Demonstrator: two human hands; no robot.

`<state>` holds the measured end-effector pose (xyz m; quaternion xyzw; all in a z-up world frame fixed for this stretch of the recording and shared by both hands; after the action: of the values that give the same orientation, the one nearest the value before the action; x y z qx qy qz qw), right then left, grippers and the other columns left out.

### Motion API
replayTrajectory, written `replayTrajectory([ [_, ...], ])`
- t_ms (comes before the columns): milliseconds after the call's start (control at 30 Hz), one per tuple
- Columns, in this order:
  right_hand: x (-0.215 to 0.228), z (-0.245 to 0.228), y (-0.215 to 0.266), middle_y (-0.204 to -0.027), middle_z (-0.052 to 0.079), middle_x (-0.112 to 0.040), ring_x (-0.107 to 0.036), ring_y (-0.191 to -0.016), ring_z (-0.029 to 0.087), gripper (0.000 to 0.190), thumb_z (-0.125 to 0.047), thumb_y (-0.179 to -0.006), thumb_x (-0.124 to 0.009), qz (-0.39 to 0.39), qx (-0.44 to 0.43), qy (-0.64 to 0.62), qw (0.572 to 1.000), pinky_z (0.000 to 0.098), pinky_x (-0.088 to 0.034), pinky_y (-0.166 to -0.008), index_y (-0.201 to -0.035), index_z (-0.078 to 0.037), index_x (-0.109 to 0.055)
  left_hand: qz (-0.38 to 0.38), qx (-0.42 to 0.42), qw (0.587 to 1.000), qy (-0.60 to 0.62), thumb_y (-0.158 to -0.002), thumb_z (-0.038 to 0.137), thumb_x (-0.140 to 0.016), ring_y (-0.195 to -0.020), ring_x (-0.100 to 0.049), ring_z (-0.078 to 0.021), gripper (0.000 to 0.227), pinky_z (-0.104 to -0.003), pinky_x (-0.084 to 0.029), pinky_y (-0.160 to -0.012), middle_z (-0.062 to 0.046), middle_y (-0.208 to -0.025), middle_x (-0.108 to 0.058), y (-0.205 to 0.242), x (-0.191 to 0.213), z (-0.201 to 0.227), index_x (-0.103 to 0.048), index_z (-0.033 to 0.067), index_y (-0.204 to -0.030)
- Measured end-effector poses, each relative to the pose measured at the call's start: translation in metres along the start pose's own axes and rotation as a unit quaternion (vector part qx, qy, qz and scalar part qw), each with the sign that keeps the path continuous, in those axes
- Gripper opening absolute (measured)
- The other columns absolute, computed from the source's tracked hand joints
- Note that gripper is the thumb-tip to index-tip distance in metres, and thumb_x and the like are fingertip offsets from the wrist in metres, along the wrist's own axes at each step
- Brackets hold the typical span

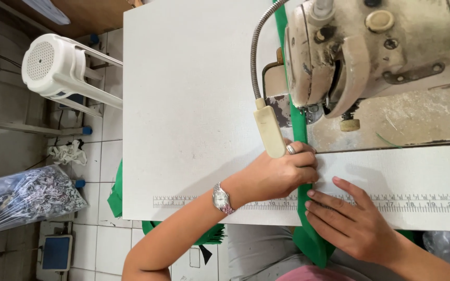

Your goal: Folding a long green fabric strip and sewing it using an industrial sewing machine.

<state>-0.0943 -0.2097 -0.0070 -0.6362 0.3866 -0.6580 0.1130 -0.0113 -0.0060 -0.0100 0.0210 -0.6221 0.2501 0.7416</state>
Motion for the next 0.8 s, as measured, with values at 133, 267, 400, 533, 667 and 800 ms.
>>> replayTrajectory([
  [133,-0.003,0.002,0.005,-0.11,0.011,-0.073,-0.071,-0.112,0.03,0.013,-0.005,-0.099,-0.057,-0.012,-0.004,-0.014,1.0,0.0639,-0.048,-0.1,-0.1,-0.006,-0.07,0.072,0.025,0.994,0.082,-0.095,-0.005,-0.063,-0.123,-0.06,-0.0323,0.014,-0.049,-0.056,-0.095,-0.008,-0.11,-0.056,0.003,0.0,0.004,-0.068,0.0076,-0.099],
  [267,-0.004,0.002,0.006,-0.111,0.01,-0.072,-0.07,-0.113,0.028,0.015,-0.007,-0.1,-0.055,-0.025,-0.023,-0.037,0.999,0.0606,-0.049,-0.099,-0.101,-0.006,-0.07,0.114,0.067,0.981,0.142,-0.097,0.031,-0.067,-0.123,-0.058,-0.0413,0.034,-0.053,-0.052,-0.109,-0.019,-0.12,-0.056,0.004,0.016,-0.004,-0.057,0.0,-0.107],
  [400,-0.006,0.001,0.013,-0.113,0.009,-0.073,-0.071,-0.112,0.028,0.015,-0.008,-0.1,-0.056,-0.025,-0.042,-0.053,0.997,0.0574,-0.049,-0.099,-0.104,-0.005,-0.07,0.132,0.119,0.978,0.108,-0.102,0.024,-0.062,-0.13,-0.06,-0.0412,0.029,-0.051,-0.051,-0.115,-0.02,-0.126,-0.063,0.013,-0.001,-0.022,-0.063,-0.0016,-0.114],
  [533,-0.009,0.0,0.018,-0.116,0.01,-0.072,-0.071,-0.112,0.027,0.016,-0.01,-0.098,-0.058,-0.031,-0.071,-0.066,0.995,0.0578,-0.049,-0.102,-0.107,-0.007,-0.071,0.149,0.112,0.979,0.08,-0.102,0.021,-0.064,-0.133,-0.059,-0.0404,0.027,-0.05,-0.052,-0.115,-0.023,-0.13,-0.064,0.013,-0.003,-0.024,-0.066,-0.0032,-0.115],
  [667,-0.011,0.003,0.021,-0.117,0.009,-0.071,-0.071,-0.112,0.026,0.016,-0.01,-0.098,-0.058,-0.037,-0.078,-0.075,0.993,0.0574,-0.049,-0.102,-0.107,-0.008,-0.071,0.137,0.117,0.981,0.076,-0.101,0.025,-0.064,-0.135,-0.057,-0.039,0.032,-0.049,-0.05,-0.116,-0.025,-0.132,-0.064,0.009,-0.003,-0.024,-0.066,-0.0036,-0.114],
  [800,-0.011,0.002,0.021,-0.118,0.009,-0.071,-0.072,-0.111,0.027,0.017,-0.01,-0.098,-0.057,-0.036,-0.079,-0.077,0.993,0.0574,-0.05,-0.102,-0.107,-0.008,-0.071,0.128,0.123,0.982,0.066,-0.102,0.027,-0.063,-0.134,-0.058,-0.0391,0.031,-0.05,-0.049,-0.117,-0.023,-0.131,-0.064,0.006,-0.004,-0.021,-0.063,-0.0006,-0.114],
])
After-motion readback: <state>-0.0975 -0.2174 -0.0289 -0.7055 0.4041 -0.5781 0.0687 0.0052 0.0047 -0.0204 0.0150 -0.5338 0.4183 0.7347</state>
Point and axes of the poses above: each hand's wrist, its own y-axis away from the middle knuckle, its own x-axis out of the back of the hand, z = x × y, the point moved 1 cm from there along -y, towards the middle knuckle
